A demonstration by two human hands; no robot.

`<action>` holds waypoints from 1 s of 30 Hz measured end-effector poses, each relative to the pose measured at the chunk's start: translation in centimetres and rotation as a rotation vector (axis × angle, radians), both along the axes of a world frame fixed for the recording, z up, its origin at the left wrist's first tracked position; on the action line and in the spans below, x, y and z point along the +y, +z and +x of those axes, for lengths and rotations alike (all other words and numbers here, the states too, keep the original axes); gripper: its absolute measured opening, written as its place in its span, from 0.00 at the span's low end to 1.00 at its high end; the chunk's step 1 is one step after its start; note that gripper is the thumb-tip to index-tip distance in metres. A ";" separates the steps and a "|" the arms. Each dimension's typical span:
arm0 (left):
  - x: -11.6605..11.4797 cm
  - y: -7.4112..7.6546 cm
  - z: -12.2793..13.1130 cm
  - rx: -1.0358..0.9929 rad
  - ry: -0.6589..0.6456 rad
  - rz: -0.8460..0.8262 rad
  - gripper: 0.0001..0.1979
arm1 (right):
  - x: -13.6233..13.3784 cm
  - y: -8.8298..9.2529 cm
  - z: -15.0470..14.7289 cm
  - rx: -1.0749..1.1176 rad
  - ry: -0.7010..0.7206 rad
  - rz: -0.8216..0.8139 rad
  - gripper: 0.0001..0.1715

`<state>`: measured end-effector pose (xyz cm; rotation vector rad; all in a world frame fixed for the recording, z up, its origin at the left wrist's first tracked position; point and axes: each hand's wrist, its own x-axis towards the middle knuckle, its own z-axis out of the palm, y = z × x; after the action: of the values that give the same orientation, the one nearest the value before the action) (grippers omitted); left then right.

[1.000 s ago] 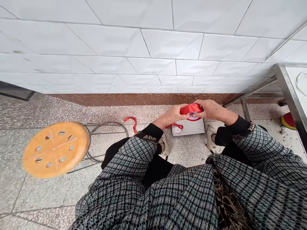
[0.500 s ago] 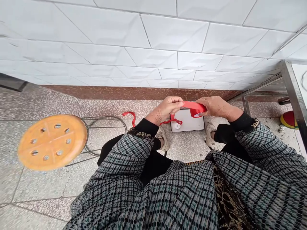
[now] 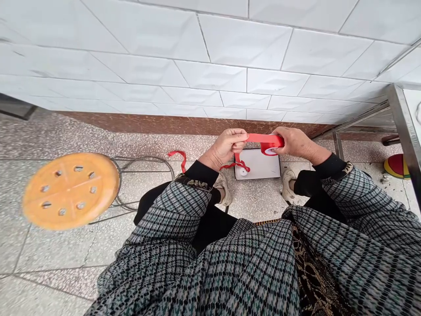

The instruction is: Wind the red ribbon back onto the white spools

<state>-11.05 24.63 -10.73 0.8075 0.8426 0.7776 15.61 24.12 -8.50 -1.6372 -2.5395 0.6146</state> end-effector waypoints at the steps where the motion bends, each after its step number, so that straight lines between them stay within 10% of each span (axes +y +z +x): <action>1: 0.0 -0.2 0.0 0.009 0.000 0.000 0.14 | 0.2 0.1 0.2 0.028 -0.016 0.011 0.23; 10: -1.4 -2.1 1.6 -0.039 -0.112 0.035 0.17 | 0.4 0.4 0.1 0.262 -0.111 -0.020 0.30; 30: -2.9 -5.2 5.2 -0.311 0.085 -0.077 0.19 | -0.4 -4.2 -3.3 0.971 -0.486 -0.237 0.26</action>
<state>-5.89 21.76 -15.93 0.5663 0.6269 0.9135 12.33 23.74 -12.70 -1.4032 -1.3746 1.2700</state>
